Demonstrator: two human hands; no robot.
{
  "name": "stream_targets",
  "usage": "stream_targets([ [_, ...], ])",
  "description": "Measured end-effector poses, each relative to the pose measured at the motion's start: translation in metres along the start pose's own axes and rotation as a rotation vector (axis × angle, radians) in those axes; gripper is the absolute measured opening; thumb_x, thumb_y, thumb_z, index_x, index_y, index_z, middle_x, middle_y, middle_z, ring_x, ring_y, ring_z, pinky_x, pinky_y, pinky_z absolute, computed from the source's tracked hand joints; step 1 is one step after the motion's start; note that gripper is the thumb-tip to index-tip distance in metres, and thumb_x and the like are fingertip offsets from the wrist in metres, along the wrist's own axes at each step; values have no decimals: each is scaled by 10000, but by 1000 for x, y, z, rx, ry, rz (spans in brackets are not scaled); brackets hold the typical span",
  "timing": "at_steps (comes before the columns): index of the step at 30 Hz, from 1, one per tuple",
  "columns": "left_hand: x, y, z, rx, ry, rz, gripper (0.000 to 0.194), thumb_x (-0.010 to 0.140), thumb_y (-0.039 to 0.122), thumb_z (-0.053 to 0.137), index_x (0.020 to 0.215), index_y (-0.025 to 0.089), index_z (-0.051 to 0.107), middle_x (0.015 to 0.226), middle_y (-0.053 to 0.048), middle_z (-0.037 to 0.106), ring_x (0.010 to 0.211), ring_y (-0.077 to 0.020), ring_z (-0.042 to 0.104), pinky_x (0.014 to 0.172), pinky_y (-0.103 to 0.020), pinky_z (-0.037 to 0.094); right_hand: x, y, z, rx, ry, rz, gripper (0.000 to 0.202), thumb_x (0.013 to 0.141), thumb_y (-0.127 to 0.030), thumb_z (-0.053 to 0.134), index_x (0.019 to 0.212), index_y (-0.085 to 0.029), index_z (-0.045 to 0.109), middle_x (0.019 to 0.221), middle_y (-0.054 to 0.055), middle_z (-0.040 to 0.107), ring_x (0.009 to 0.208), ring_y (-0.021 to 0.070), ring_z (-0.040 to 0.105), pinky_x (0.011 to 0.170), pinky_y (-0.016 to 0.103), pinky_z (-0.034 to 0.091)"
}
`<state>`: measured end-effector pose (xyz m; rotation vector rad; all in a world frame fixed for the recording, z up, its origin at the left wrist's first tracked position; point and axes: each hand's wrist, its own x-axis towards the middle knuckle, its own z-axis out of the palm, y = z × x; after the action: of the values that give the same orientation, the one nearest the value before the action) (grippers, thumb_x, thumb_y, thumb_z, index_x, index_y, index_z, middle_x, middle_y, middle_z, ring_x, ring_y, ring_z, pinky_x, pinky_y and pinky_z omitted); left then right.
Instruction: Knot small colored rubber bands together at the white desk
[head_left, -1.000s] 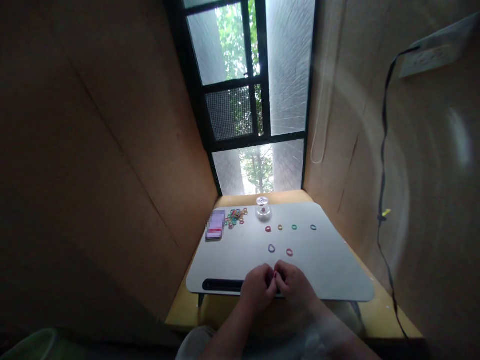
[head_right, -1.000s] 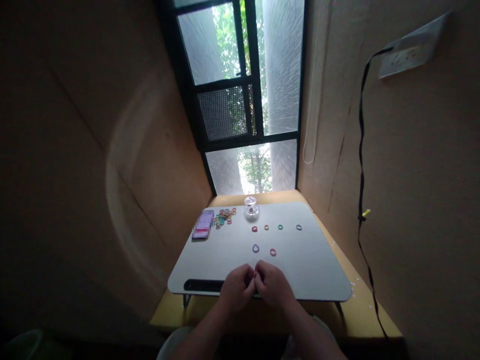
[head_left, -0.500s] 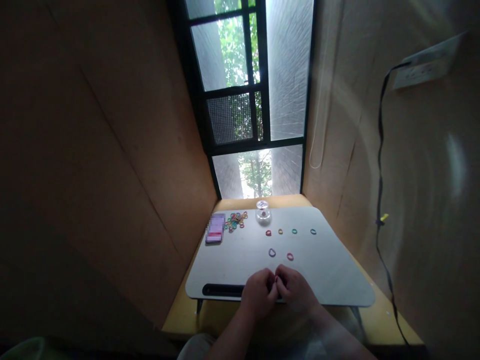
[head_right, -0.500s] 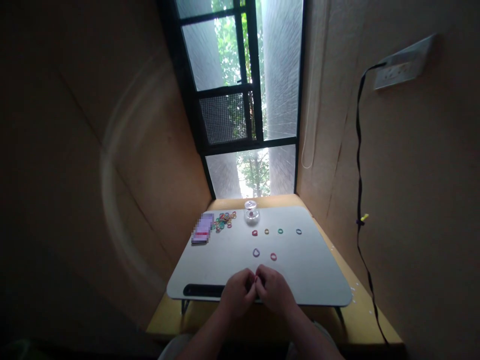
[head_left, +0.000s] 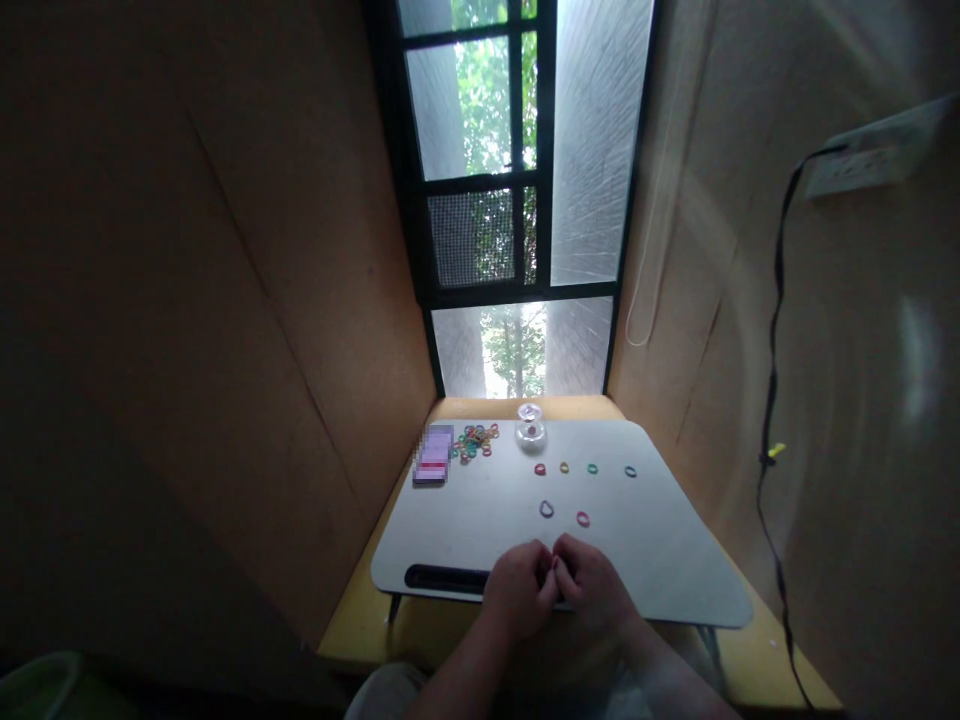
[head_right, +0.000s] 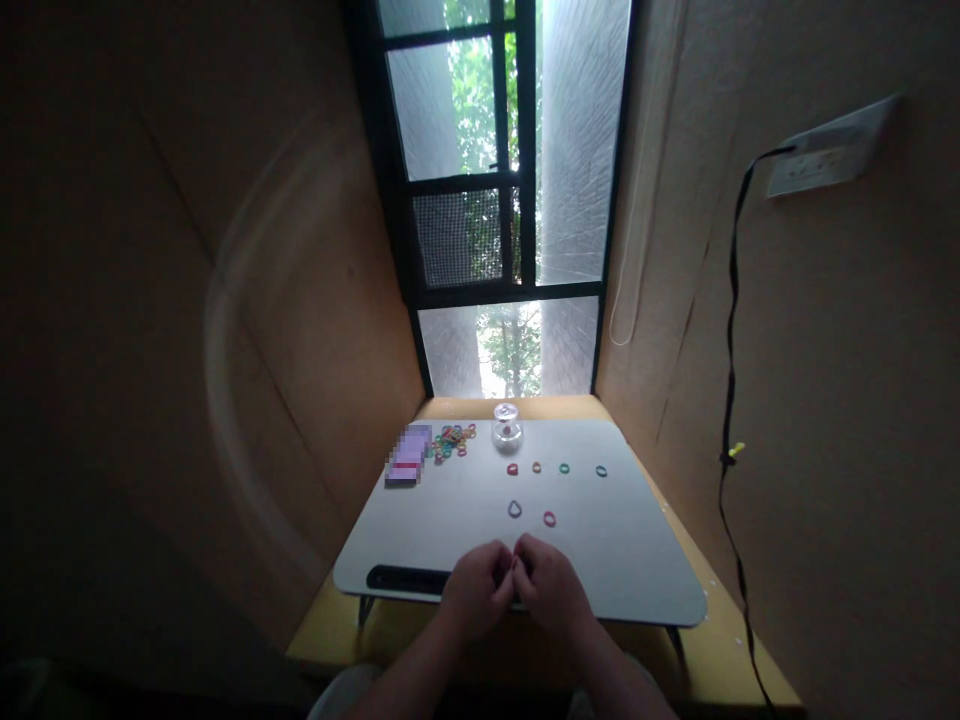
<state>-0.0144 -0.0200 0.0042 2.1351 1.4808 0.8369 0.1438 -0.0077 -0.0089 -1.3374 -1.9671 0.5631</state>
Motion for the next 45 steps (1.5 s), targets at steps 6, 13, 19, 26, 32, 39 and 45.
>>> stream_targets([
  [6, -1, -1, 0, 12, -5, 5, 121, 857, 284, 526, 784, 199, 571, 738, -8, 631, 669, -141, 534, 610, -260, 315, -1, 0, 0, -5, -3, -6, 121, 834, -228, 447, 725, -218, 498, 676, -5, 601, 634, 156, 539, 609, 258, 359],
  [13, -2, -1, -1, 7, -5, 21, 145, 874, 302, 516, 787, 202, 575, 742, -10, 640, 676, -146, 544, 607, -268, 315, -1, -1, -1, -11, -14, -11, 125, 845, -229, 445, 737, -216, 508, 670, -7, 593, 628, 154, 536, 604, 256, 360],
  [19, 0, -1, -3, -1, -12, 34, 139, 866, 291, 518, 775, 204, 578, 737, -10, 636, 670, -144, 537, 608, -271, 313, -2, -1, -1, -22, -6, -10, 119, 841, -231, 458, 731, -216, 501, 647, -13, 576, 609, 149, 527, 591, 252, 358],
  [26, 3, -4, -1, 1, -12, 37, 125, 845, 291, 543, 752, 210, 557, 722, -1, 616, 666, -146, 524, 603, -283, 301, 3, 1, -3, -38, -46, -14, 97, 829, -235, 455, 741, -218, 492, 631, -18, 549, 587, 145, 516, 567, 246, 367],
  [32, 8, -6, -2, -33, -35, 12, 116, 858, 294, 529, 785, 215, 571, 740, -3, 625, 684, -149, 538, 615, -284, 318, 7, 2, -3, -33, -56, -8, 108, 832, -236, 451, 734, -216, 490, 639, -14, 548, 598, 144, 515, 577, 246, 378],
  [39, 8, -4, -4, -55, -43, 1, 126, 869, 292, 524, 796, 210, 585, 762, -13, 641, 710, -158, 557, 637, -279, 342, 6, 0, -4, -24, -47, -3, 112, 834, -246, 452, 740, -213, 503, 654, -9, 561, 614, 145, 526, 592, 253, 379],
  [45, 5, -1, -6, -71, -33, -5, 137, 868, 288, 529, 788, 201, 597, 746, -17, 641, 688, -152, 546, 630, -273, 347, 5, 0, -3, -2, -42, 8, 125, 835, -255, 454, 723, -219, 496, 652, -5, 572, 611, 150, 522, 602, 267, 380],
])
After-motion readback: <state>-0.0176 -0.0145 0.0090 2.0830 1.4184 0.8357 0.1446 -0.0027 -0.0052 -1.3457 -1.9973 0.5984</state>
